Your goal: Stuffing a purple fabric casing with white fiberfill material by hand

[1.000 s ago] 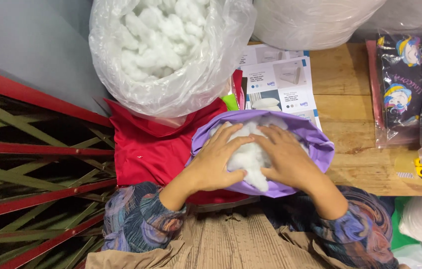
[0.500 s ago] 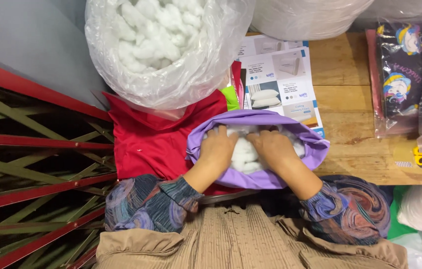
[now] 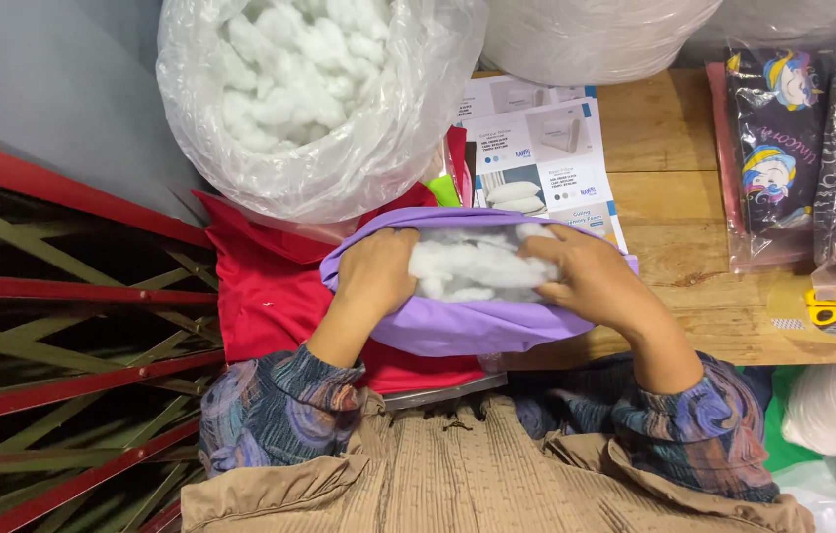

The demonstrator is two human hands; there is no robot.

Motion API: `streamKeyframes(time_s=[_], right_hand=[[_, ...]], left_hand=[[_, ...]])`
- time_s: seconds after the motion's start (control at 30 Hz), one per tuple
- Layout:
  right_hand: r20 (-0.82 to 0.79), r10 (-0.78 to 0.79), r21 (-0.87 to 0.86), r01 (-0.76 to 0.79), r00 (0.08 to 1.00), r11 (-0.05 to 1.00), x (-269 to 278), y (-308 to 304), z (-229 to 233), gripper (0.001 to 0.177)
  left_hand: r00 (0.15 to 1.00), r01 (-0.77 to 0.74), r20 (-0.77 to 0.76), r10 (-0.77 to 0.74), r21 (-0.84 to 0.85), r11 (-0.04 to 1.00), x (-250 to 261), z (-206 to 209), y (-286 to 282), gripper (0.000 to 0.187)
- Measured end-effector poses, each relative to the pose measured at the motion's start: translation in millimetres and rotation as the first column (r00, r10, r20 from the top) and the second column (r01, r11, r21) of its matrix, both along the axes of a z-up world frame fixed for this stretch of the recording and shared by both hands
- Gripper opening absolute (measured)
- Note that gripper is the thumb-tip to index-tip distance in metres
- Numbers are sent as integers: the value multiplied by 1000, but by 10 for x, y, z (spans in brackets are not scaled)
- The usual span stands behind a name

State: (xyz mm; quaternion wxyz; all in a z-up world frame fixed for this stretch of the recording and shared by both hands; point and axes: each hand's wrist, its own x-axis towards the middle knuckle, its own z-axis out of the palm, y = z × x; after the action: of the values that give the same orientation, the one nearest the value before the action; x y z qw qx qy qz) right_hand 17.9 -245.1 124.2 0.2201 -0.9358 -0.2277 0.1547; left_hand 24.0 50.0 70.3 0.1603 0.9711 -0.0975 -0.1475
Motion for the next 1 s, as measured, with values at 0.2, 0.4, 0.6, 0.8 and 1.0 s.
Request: streamKeyframes(time_s=[0.2, 0.4, 0.6, 0.8, 1.0], right_hand=[[64, -28, 42, 25, 998, 999, -13, -26, -121, 49], [118, -57, 93, 46, 991, 995, -197, 63, 69, 52], [79, -67, 248, 46, 995, 968, -227, -19, 260, 56], [-73, 84, -120, -93, 994, 988, -252, 68, 282, 81], [174, 194, -140, -171, 965, 975, -297, 125, 403, 75]], left_hand=[[983, 155, -83, -164, -113, 981, -254, 679, -197, 55], [869, 260, 457, -187, -101, 960, -561, 727, -341, 57], [521, 318, 852, -51, -138, 938, -590, 521, -535, 36], [774, 382, 570, -276, -73, 921, -726, 397, -623, 63], [904, 258, 345, -250, 25, 966, -690, 422, -624, 83]])
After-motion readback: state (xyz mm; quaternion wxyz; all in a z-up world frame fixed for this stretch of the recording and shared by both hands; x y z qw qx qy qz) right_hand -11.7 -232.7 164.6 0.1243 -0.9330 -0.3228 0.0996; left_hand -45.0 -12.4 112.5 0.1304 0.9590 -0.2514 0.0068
